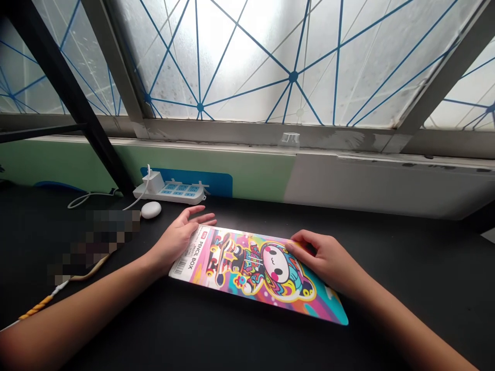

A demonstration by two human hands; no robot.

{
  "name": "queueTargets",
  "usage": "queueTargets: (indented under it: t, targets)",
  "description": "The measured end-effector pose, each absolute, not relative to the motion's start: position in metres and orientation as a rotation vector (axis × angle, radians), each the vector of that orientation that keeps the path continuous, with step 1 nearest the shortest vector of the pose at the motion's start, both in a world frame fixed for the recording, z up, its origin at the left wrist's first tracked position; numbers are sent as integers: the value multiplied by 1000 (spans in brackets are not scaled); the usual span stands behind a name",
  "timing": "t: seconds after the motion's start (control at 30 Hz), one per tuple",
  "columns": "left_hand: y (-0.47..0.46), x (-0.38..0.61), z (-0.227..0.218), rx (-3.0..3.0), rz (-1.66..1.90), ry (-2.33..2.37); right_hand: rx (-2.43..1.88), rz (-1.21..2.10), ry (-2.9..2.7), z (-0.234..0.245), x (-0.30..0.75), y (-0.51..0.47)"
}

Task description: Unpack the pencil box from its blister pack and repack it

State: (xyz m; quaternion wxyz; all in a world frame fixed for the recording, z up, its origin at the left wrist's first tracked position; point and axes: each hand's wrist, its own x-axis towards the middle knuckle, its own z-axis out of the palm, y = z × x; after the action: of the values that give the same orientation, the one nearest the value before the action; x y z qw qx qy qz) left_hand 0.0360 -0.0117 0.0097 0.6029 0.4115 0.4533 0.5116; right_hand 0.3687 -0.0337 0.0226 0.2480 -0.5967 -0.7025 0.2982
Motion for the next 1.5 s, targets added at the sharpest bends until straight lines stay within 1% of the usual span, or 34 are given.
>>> queueTargets:
  t: [0.07, 0.13, 0.27, 0.33, 0.53, 0.6, 0.73, 0.9, 0.97, 1.03, 1.23, 1.4, 1.5]
  targets:
    - [-12, 36, 12, 941, 1143, 1092, -1636, 753, -1932, 23, 372, -32]
    - [-14, 35, 14, 937, 1113, 1097, -1644, 620, -1947, 26, 377, -31]
    - [-20, 37, 14, 985, 1171, 1018, -1555, 147, -1914, 35, 379, -40]
    - [-24, 38, 17, 1053, 1221, 1003, -1462, -40, -1909, 38, 375, -51]
    - [-30, 33, 33, 1266, 1408, 836, -1252, -239, -1931, 33, 367, -74]
    - [-28, 30, 36, 1320, 1407, 846, -1227, -248, -1980, 31, 365, -75]
    - [-22, 24, 37, 1419, 1331, 828, -1386, -157, -1997, 32, 359, -69]
    - [-15, 17, 36, 1438, 1105, 827, -1436, 337, -1964, 36, 371, -55]
    - [-13, 15, 36, 1473, 1003, 825, -1421, 443, -2067, 36, 378, -51]
    - [-12, 12, 36, 1572, 899, 829, -1382, 462, -2192, 36, 383, -48]
    - [-13, 9, 37, 1966, 544, 937, -1338, 330, -2406, 25, 383, -45]
    - [-16, 11, 30, 2150, 481, 927, -1320, 355, -2488, 15, 377, -47]
    - [-16, 12, 25, 2257, 497, 949, -1353, 358, -2433, 12, 375, -46]
